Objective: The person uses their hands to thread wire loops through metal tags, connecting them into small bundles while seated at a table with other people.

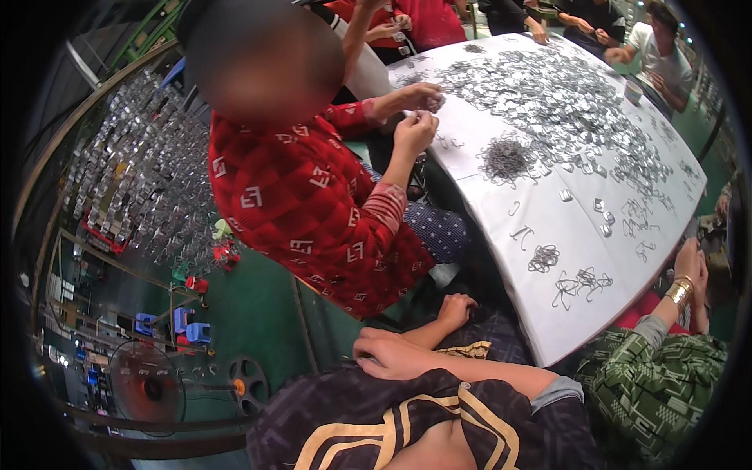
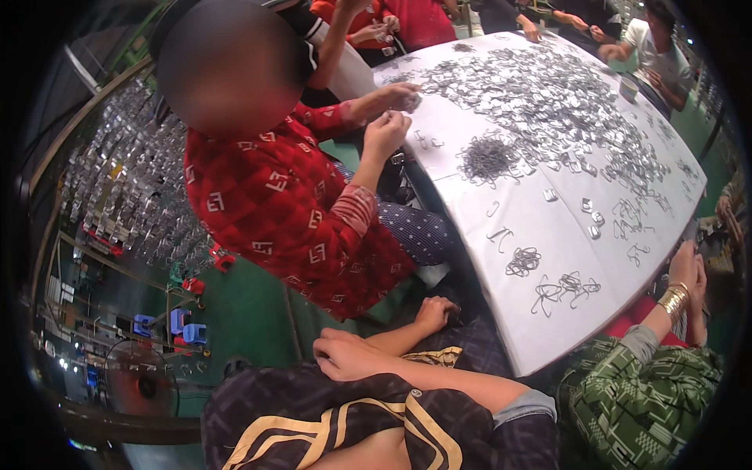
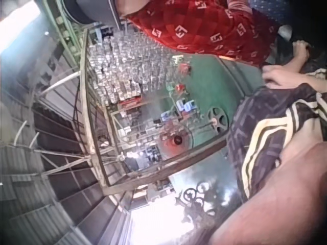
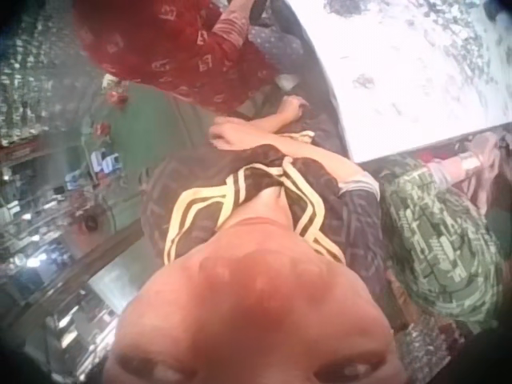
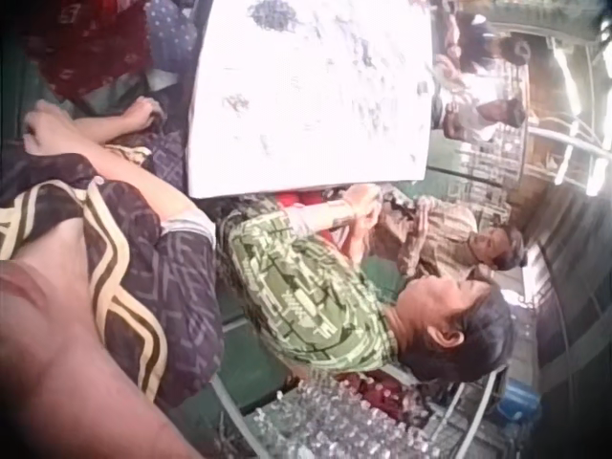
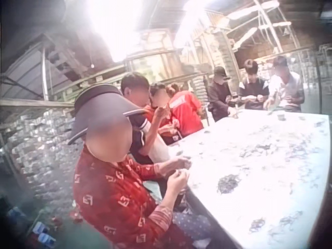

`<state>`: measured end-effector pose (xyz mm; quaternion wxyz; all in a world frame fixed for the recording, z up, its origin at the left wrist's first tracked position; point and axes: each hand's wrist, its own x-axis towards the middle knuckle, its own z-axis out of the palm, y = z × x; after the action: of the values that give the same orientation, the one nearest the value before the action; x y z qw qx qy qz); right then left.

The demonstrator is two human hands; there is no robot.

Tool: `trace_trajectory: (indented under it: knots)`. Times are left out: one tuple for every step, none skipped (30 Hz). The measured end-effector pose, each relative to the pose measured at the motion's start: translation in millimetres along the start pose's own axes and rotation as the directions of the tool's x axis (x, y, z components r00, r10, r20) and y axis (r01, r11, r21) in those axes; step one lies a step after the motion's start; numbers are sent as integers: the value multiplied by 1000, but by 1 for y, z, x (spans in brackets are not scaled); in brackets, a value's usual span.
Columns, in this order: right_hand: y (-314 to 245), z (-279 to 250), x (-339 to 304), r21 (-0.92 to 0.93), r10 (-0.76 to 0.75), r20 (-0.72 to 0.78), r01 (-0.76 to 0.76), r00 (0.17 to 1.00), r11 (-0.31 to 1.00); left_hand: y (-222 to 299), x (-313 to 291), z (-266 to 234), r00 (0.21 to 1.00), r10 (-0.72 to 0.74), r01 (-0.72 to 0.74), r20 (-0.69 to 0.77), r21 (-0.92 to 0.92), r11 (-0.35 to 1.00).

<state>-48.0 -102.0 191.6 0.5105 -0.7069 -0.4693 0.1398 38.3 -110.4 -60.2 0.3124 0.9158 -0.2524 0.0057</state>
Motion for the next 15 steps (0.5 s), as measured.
trace_trajectory:
  knots:
    - [1, -2, -3, 7, 15, -49, -15, 999, 1000, 2, 1, 4, 1000, -3, 3, 22, 3, 1000]
    - [3, -5, -6, 14, 32, -98, -31, 995, 999, 0, 9, 5, 999, 4, -5, 40, 14, 1000]
    - [6, -5, -8, -142, 19, -210, -50, 977, 989, -4, 13, 2, 999, 0, 0, 42, 11, 1000]
    - [6, -6, -12, -255, 148, -189, -194, 971, 947, -3, 11, 2, 999, -27, 27, 24, -8, 1000]
    - [5, -11, -16, -373, 270, -177, -318, 947, 872, -9, 13, -1, 999, -49, 49, -1, -15, 999]
    - [3, -14, -19, -484, 388, -179, -424, 904, 765, -12, 12, 0, 997, -73, 72, -22, -31, 997]
    - [-1, -14, -21, -467, 511, -64, -478, 857, 744, -13, 8, 1, 991, -127, 126, -32, -45, 991]
    - [2, -15, -22, -400, 428, -77, -421, 901, 814, -10, 5, 4, 984, -176, 173, -36, -63, 983]
    - [8, -18, -20, -333, 341, -97, -354, 935, 874, -10, 13, 6, 975, -221, 220, 4, -83, 972]
    - [14, -17, -19, -263, 253, -134, -281, 958, 923, -13, 28, 4, 984, -175, 172, -21, -106, 979]
    - [17, -14, -16, -78, 145, -222, -166, 964, 983, -10, 27, 5, 989, -150, 149, 1, -84, 985]
    - [13, -8, -17, -9, 138, -233, -144, 963, 990, -7, 24, 7, 992, -124, 126, 22, -62, 990]
    - [0, -6, -14, 49, 112, -239, -103, 965, 993, -7, 26, 4, 992, -126, 127, 14, -55, 990]
    - [-10, -4, -14, 116, 96, -249, -69, 964, 991, -6, 22, 3, 991, -131, 132, 18, -51, 990]
    - [-15, -6, -15, 156, 138, -230, -103, 963, 982, -5, 19, 3, 990, -136, 137, 22, -48, 989]
